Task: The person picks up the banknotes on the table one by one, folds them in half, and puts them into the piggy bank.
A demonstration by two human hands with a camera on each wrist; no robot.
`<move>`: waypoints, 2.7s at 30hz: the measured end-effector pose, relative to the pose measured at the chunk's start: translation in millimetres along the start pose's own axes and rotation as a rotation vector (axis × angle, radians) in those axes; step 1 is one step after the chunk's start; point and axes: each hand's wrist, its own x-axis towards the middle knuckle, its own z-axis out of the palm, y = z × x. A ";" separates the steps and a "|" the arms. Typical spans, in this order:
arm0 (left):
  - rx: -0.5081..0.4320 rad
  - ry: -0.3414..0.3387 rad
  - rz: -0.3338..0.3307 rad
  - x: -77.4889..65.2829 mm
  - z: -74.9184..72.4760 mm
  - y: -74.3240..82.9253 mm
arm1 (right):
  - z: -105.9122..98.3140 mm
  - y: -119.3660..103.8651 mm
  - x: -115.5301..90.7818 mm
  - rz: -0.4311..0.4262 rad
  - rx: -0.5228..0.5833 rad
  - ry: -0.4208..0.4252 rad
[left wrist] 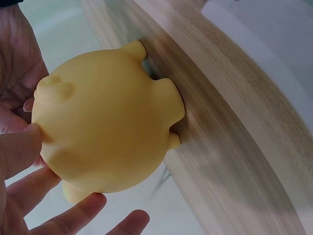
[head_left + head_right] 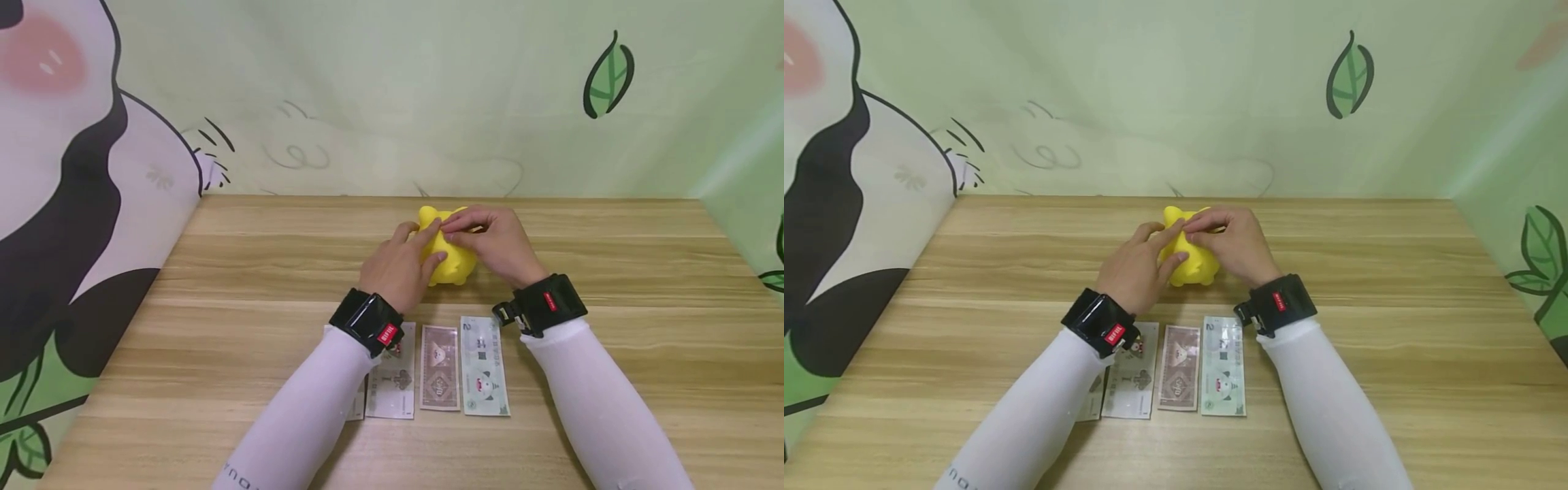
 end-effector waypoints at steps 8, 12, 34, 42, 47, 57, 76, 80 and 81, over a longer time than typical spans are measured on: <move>-0.003 -0.007 -0.006 -0.4 -0.1 0.1 | 0.9 1.0 0.7 0.002 0.028 0.006; -0.004 -0.009 -0.007 -0.6 -0.3 0.0 | 2.6 0.4 -0.2 0.012 0.012 0.015; 0.008 -0.014 -0.003 -0.2 0.3 0.9 | 11.7 -3.5 -0.5 -0.004 -0.055 0.046; 0.014 -0.009 0.005 -0.1 -0.5 1.2 | 9.4 -4.5 -0.9 -0.029 -0.064 0.033; 0.011 -0.013 0.000 -0.3 -1.7 1.0 | 8.3 -5.5 -0.6 -0.030 -0.068 0.012; 0.016 -0.011 0.002 -0.9 -2.5 1.4 | 7.7 -8.5 -1.9 -0.018 -0.067 0.002; 0.025 -0.022 0.008 -1.6 -4.1 1.8 | 6.8 -7.0 -0.9 -0.025 -0.060 -0.002; 0.026 -0.022 0.009 -1.7 -4.2 1.7 | 6.7 -6.3 -0.5 -0.031 -0.052 -0.002; 0.027 -0.021 0.009 -1.7 -4.2 1.7 | 6.7 -6.2 -0.5 -0.032 -0.050 -0.002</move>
